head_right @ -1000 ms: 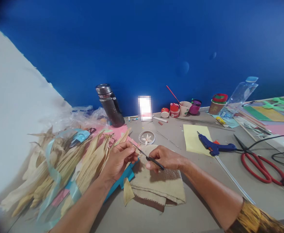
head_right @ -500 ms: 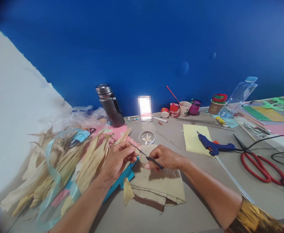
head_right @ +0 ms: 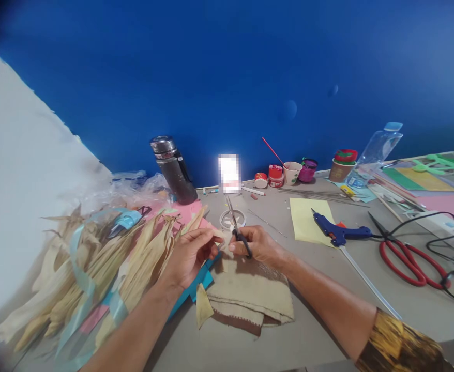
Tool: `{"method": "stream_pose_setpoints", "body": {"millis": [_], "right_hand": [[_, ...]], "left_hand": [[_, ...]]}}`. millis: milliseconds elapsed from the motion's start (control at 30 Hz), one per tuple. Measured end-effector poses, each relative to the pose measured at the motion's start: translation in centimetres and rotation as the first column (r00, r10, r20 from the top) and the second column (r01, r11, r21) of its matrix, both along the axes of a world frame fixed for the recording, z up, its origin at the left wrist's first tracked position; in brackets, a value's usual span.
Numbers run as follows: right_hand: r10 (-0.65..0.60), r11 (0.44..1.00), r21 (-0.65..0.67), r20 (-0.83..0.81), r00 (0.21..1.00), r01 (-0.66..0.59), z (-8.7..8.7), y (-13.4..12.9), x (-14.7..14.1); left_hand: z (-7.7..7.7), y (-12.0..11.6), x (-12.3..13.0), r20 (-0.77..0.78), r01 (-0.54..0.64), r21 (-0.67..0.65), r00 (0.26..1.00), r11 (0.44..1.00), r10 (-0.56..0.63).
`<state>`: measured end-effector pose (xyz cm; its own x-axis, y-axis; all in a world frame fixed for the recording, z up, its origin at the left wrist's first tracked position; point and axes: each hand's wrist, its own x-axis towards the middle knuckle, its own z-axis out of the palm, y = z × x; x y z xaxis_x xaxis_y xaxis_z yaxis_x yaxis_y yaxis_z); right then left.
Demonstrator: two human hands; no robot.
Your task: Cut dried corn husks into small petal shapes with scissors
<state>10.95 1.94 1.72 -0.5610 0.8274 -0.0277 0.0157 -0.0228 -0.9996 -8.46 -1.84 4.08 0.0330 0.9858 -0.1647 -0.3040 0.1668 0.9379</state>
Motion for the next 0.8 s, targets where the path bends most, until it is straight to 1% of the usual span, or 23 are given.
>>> {"method": "stream_pose_setpoints", "body": {"millis": [67, 133, 200, 400, 533, 600, 667, 733, 800], "right_hand": [[-0.106, 0.994, -0.027, -0.064, 0.992, 0.105, 0.0, -0.4, -0.6], [-0.198, 0.980, -0.029, -0.103, 0.975, 0.196, 0.1, -0.7, -0.9], [-0.242, 0.970, -0.024, -0.120, 0.963, 0.241, 0.4, -0.8, -1.0], [-0.254, 0.967, -0.058, -0.089, 0.963, 0.249, 1.3, -0.7, -0.8], [-0.250, 0.968, -0.041, -0.067, 0.966, 0.248, 1.2, -0.9, -1.0], [-0.235, 0.972, -0.014, -0.059, 0.970, 0.234, 0.9, -1.0, -1.0], [-0.194, 0.981, 0.019, -0.031, 0.981, 0.195, 0.7, -1.0, -0.7], [-0.088, 0.996, 0.036, 0.025, 0.996, 0.087, 0.7, -0.8, -0.3], [0.085, 0.995, 0.041, 0.084, 0.993, -0.089, 0.8, -0.4, 0.3]], "left_hand": [[-0.4, 0.0, 0.2, 0.007, -0.011, -0.005, 1.000, 1.000, 0.011], [-0.6, -0.1, 0.4, -0.004, 0.009, -0.014, 1.000, 1.000, -0.009], [-0.6, -0.2, 0.5, -0.018, 0.035, -0.028, 0.999, 0.999, -0.036], [-0.1, -0.6, 0.5, -0.024, 0.072, -0.042, 0.997, 0.997, -0.073], [-0.1, -0.7, 0.7, 0.000, 0.076, -0.047, 0.997, 0.996, -0.076], [-0.1, -0.7, 0.8, -0.019, 0.079, -0.038, 0.997, 0.996, -0.079], [0.0, -0.7, 0.9, -0.041, 0.072, -0.033, 0.996, 0.997, -0.073], [0.2, -0.7, 0.8, -0.053, 0.063, -0.032, 0.996, 0.997, -0.065], [0.6, -0.6, 0.6, -0.047, 0.048, -0.018, 0.998, 0.999, -0.049]]}}
